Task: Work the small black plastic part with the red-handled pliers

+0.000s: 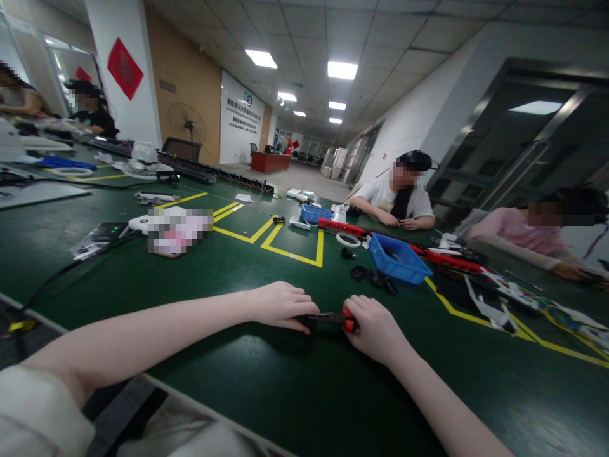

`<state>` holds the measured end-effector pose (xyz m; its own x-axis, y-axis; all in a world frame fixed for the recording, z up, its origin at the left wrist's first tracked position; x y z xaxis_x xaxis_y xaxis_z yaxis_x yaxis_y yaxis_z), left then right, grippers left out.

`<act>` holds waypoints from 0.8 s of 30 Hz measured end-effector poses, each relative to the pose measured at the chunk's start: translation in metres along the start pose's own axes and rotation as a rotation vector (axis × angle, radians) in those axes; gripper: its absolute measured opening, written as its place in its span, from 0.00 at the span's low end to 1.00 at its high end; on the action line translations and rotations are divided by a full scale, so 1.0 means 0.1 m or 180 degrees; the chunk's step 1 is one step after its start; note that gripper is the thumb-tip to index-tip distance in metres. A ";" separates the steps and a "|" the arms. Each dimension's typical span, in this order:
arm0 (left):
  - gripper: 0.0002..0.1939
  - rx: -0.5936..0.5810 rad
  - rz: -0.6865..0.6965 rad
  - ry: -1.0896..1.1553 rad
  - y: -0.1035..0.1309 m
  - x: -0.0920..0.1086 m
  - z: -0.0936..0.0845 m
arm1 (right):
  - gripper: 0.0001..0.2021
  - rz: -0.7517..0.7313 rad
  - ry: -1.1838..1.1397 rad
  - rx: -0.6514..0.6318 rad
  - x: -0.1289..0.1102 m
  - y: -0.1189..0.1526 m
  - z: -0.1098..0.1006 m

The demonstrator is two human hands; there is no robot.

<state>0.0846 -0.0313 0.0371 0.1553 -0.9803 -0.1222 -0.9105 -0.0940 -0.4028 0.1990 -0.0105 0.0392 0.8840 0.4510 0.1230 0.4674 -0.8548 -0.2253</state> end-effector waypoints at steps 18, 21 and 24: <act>0.18 0.0322 -0.0484 0.0523 0.07 -0.17 -0.08 | 0.02 0.0259 -0.0306 0.0229 0.04 0.03 -0.05; 0.18 0.0308 -0.0581 0.0573 0.09 -0.21 -0.07 | 0.01 0.0304 -0.0425 0.0311 0.05 0.04 -0.06; 0.18 0.0307 -0.0660 0.0624 0.10 -0.24 -0.06 | 0.05 0.0289 -0.0488 0.0351 0.04 0.03 -0.06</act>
Point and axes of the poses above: each hand's wrist, its own y-axis away from the middle knuckle, its own z-axis out of the palm, x = y × z, the point moved 10 cm from there along -y, towards the middle knuckle, and after that the axes turned 2 degrees about z, right-handed, at the moved point
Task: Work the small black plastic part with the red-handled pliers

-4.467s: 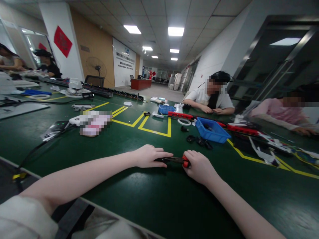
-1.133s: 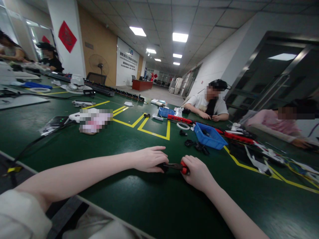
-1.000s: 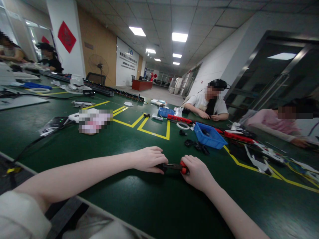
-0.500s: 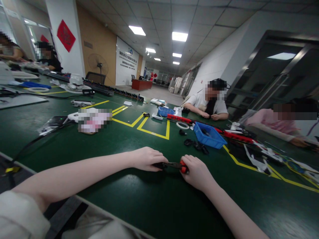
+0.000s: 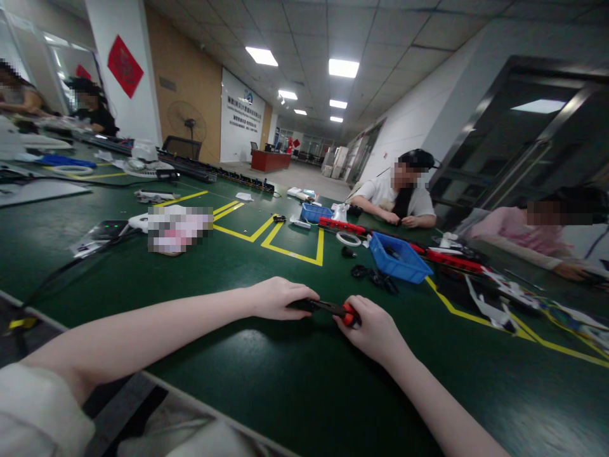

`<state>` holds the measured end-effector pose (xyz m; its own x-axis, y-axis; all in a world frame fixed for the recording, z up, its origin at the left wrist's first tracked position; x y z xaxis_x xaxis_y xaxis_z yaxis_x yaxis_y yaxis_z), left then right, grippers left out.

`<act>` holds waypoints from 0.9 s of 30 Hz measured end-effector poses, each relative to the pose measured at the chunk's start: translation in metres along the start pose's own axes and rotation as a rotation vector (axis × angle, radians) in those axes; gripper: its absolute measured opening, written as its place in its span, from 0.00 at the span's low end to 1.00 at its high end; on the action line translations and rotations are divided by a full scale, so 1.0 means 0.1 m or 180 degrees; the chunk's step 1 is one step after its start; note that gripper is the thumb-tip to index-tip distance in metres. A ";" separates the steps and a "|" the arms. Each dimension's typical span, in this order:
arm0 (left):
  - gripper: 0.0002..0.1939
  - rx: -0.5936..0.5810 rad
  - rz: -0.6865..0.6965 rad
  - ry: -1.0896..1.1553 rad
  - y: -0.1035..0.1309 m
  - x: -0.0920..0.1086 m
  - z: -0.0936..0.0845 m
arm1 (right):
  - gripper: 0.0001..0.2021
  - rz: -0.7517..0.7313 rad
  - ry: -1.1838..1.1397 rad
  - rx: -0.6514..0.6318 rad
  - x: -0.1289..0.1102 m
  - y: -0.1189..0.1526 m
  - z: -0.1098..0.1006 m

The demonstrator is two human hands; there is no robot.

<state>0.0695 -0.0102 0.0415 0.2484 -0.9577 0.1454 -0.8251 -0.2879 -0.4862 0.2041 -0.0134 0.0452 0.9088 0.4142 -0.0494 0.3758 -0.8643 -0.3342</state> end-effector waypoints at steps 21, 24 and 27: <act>0.19 -0.0037 0.0217 -0.0072 -0.01 0.04 0.02 | 0.02 -0.0280 0.0174 0.0272 -0.09 0.02 -0.07; 0.20 -0.0148 0.0314 -0.0343 -0.01 0.07 0.03 | 0.02 -0.0277 0.0077 0.0318 -0.07 0.02 -0.09; 0.23 -0.0272 0.0393 -0.0561 0.00 0.09 0.05 | 0.02 -0.0242 0.0009 0.0268 -0.04 0.02 -0.07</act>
Point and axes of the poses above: each hand's wrist, its own y-axis away from the middle knuckle, its own z-axis out of the palm, x = y × z, the point moved 10 cm from there along -y, towards the middle knuckle, and after that the axes turned 2 degrees about z, right-handed, at the moved point
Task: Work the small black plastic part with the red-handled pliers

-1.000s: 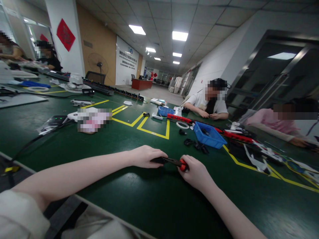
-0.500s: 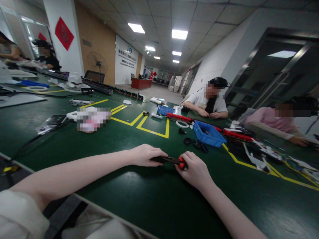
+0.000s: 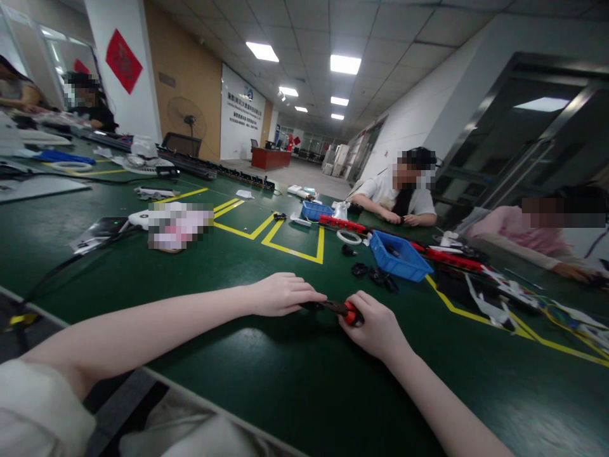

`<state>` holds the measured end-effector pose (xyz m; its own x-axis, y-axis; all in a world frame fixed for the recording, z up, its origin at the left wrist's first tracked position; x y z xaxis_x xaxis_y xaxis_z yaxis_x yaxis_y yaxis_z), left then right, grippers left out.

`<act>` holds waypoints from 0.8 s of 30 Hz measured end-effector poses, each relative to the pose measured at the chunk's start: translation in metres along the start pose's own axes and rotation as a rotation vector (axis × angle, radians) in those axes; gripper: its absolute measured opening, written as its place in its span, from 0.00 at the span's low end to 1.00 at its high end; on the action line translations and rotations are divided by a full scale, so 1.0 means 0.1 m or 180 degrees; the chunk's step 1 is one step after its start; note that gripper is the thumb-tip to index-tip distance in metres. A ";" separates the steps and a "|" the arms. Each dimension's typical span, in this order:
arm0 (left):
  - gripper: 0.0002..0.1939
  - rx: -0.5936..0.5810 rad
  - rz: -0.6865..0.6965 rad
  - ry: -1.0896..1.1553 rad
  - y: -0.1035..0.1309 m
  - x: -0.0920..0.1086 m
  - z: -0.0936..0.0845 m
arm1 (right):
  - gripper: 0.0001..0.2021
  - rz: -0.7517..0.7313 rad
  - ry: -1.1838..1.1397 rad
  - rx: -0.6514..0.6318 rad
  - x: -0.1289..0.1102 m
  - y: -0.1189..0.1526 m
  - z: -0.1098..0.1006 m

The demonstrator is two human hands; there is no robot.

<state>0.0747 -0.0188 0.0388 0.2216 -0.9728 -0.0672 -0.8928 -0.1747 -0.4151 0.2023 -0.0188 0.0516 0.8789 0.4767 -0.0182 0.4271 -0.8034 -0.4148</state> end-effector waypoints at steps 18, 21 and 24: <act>0.23 0.0046 -0.0097 -0.0006 -0.03 0.01 0.01 | 0.03 -0.0017 0.0086 -0.0165 -0.02 0.00 0.05; 0.23 -0.0007 -0.0095 0.0016 -0.03 0.01 0.01 | 0.03 0.0008 0.0091 -0.0176 -0.02 -0.01 0.05; 0.23 -0.0007 -0.0114 0.0032 -0.03 0.01 0.01 | 0.03 0.0008 0.0114 -0.0166 -0.02 -0.01 0.05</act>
Point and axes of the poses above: each hand's wrist, its own y-axis away from the middle knuckle, its own z-axis out of the palm, x = y × z, the point moved 10 cm from there along -y, towards the middle knuckle, and after that the axes turned 2 degrees about z, right-handed, at the moved point
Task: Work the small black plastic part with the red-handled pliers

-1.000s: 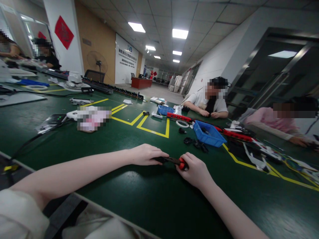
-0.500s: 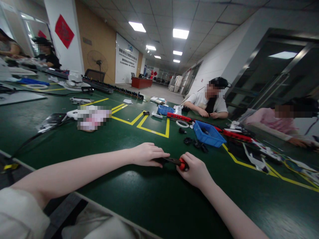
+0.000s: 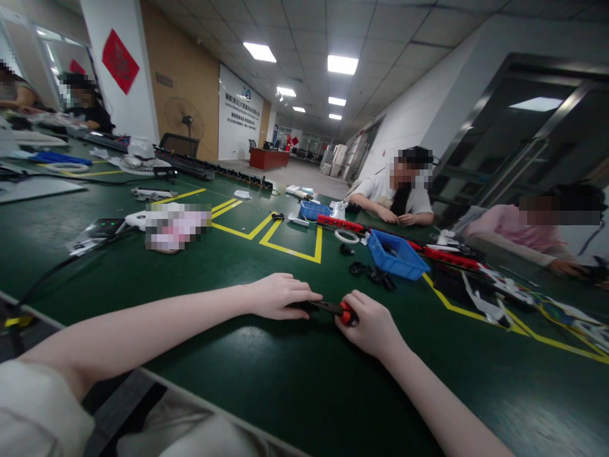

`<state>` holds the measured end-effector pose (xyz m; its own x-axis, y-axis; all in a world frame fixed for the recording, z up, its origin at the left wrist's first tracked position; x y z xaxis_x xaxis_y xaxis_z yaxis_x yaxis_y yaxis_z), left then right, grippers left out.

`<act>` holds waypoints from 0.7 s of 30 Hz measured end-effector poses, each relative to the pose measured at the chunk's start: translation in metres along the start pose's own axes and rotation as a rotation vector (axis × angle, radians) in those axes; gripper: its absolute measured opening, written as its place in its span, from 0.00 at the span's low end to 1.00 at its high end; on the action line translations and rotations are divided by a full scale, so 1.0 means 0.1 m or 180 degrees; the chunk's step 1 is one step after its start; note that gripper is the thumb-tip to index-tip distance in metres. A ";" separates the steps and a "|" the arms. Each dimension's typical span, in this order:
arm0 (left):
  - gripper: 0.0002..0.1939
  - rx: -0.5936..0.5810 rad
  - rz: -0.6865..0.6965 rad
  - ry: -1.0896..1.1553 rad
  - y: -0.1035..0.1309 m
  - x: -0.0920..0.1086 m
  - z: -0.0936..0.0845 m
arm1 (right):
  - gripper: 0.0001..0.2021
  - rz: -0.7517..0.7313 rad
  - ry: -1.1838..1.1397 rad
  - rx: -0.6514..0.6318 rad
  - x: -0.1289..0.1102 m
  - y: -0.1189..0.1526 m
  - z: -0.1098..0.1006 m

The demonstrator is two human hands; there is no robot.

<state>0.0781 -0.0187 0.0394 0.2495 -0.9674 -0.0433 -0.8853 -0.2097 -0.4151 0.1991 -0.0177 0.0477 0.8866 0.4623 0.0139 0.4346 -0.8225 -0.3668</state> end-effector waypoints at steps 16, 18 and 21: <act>0.20 -0.0194 -0.0116 0.0507 -0.01 -0.04 0.02 | 0.04 -0.0173 0.0114 0.0051 0.00 0.00 0.03; 0.21 -0.0189 -0.0146 0.0469 0.00 -0.05 0.03 | 0.05 -0.0180 0.0124 0.0064 0.00 -0.01 0.03; 0.22 -0.0161 -0.0170 0.0409 0.00 -0.07 0.05 | 0.04 -0.0195 0.0136 0.0074 -0.01 -0.01 0.02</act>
<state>0.0780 -0.0117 0.0354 0.2472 -0.9642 0.0956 -0.8916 -0.2650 -0.3672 0.1979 -0.0166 0.0460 0.8647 0.4964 0.0765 0.4848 -0.7851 -0.3855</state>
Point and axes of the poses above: each hand's wrist, its own y-axis away from the middle knuckle, its own z-axis out of the palm, x = y × z, the point moved 10 cm from there along -y, towards the middle knuckle, and after that the axes turned 2 degrees about z, right-handed, at the moved point
